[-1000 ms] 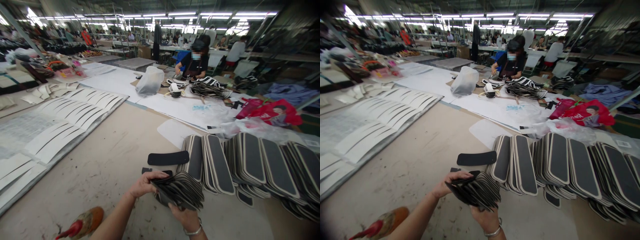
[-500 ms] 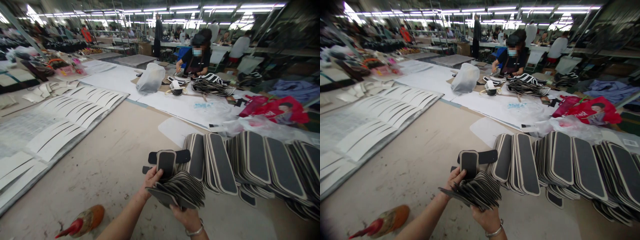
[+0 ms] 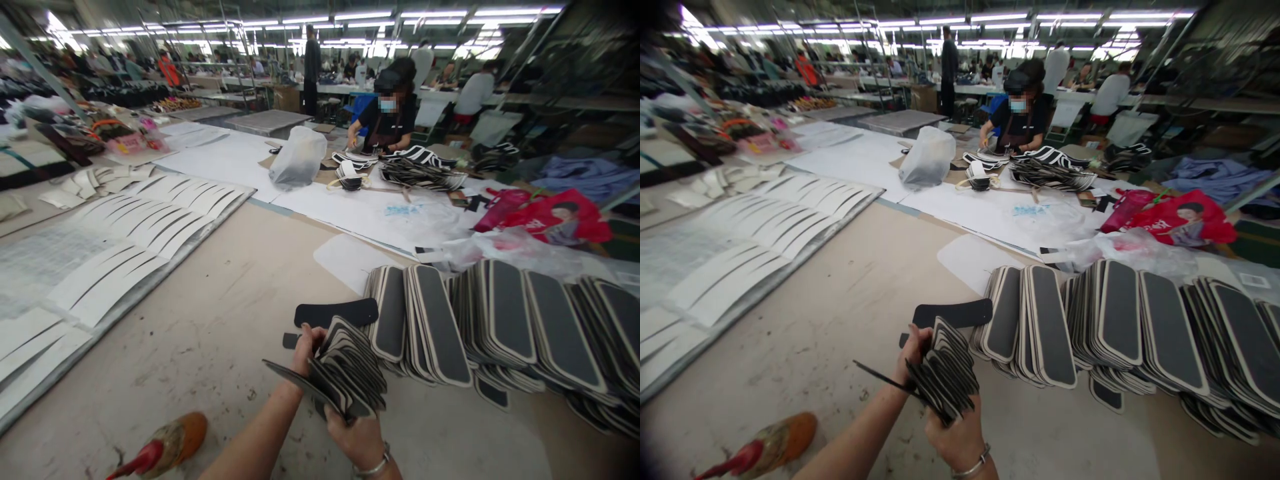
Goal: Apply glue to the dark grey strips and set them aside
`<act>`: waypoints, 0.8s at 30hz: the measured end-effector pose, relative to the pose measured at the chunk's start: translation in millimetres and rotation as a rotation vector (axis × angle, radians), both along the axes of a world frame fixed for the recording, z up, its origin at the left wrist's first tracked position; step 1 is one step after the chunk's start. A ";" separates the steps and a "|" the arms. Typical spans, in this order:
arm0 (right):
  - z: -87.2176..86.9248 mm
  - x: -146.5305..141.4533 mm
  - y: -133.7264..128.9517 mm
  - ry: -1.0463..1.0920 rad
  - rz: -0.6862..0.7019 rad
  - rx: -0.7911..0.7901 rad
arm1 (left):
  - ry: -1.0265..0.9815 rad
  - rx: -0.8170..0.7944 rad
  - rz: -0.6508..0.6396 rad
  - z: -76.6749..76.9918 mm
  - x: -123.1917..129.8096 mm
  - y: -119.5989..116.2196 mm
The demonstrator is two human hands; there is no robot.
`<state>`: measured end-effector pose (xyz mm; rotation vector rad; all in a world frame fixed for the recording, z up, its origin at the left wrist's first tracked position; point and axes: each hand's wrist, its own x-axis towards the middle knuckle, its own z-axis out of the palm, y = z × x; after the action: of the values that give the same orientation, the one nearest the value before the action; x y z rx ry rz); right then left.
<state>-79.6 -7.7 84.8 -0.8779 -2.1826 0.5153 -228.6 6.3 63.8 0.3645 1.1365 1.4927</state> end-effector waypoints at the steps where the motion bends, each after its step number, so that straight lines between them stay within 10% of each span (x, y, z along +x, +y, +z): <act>1: 3.1 -1.3 -1.6 0.033 -0.029 -0.073 | -0.102 -0.002 0.052 5.0 0.2 -3.2; 9: 58.4 24.4 -5.3 -0.414 -0.089 -0.258 | -0.345 0.236 0.209 33.2 -38.7 -46.3; 16: 15.4 27.5 -33.3 -0.862 -0.099 -0.335 | 0.151 -0.013 0.071 -23.8 -0.5 -73.2; 24: 3.6 41.8 -34.4 -0.862 -0.144 -0.270 | 0.261 -0.163 0.343 -39.9 33.8 -68.0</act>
<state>-37.8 -42.1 88.5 -1.6151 -2.8076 0.4016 -194.8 -61.7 23.9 0.2652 1.5794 1.6666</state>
